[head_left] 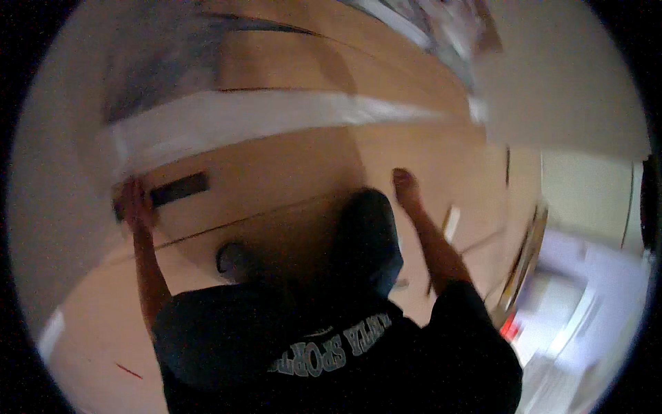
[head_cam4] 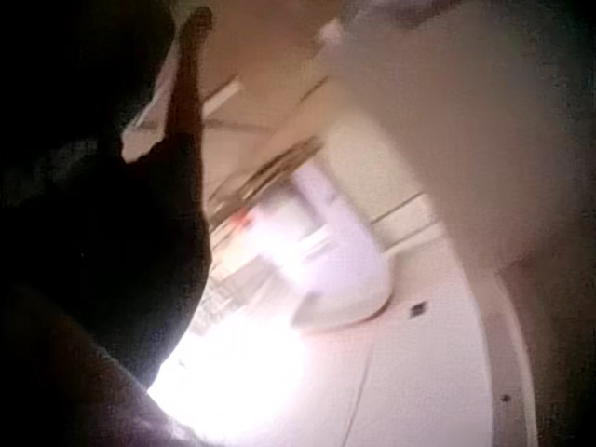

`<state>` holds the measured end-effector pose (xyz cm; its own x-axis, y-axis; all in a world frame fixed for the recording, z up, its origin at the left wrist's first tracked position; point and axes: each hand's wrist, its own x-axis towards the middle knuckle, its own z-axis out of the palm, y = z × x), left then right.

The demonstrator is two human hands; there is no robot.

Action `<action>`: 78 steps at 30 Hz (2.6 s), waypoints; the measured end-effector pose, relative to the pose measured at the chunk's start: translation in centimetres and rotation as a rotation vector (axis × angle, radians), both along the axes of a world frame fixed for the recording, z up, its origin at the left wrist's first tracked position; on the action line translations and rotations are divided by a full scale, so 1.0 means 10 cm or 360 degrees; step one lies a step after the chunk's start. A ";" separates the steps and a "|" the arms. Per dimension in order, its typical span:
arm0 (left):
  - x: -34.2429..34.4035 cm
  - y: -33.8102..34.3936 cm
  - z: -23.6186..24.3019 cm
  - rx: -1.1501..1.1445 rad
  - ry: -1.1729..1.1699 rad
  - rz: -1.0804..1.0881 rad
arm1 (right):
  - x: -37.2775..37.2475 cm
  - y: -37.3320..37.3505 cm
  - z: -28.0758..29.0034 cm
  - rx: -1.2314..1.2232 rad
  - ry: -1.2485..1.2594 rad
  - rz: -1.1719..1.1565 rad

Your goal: The person installs laminate flooring by positioning planks against a wall, tapping them into place using a hammer and a pull bar, and pressing down on the edges by hand.

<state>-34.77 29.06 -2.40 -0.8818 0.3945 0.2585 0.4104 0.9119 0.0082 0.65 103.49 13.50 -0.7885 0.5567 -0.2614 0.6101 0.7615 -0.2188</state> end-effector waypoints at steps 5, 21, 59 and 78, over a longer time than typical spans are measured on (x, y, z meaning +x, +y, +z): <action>1.02 -0.01 0.05 -0.0075 0.0373 -0.0574 | 3.26 0.84 0.23 0.0485 -0.0661 -0.1004; 2.08 -0.16 -0.08 -0.0237 -0.0090 -0.0393 | 3.05 -0.68 -0.95 -0.0297 -0.0059 -0.0545; 8.19 -0.12 1.22 0.0655 -0.1441 0.1670 | -0.72 -2.08 0.58 -0.0284 0.0081 0.1358; 2.22 1.27 1.92 0.1167 -0.1241 0.0257 | -1.10 -4.34 0.81 -0.1688 0.0025 0.0565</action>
<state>-12.61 41.79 16.84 -0.9333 0.2363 -0.2705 -0.0689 0.6213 0.7805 -10.36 60.09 21.61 -0.8658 -0.1994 -0.4589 0.3866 0.3155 -0.8666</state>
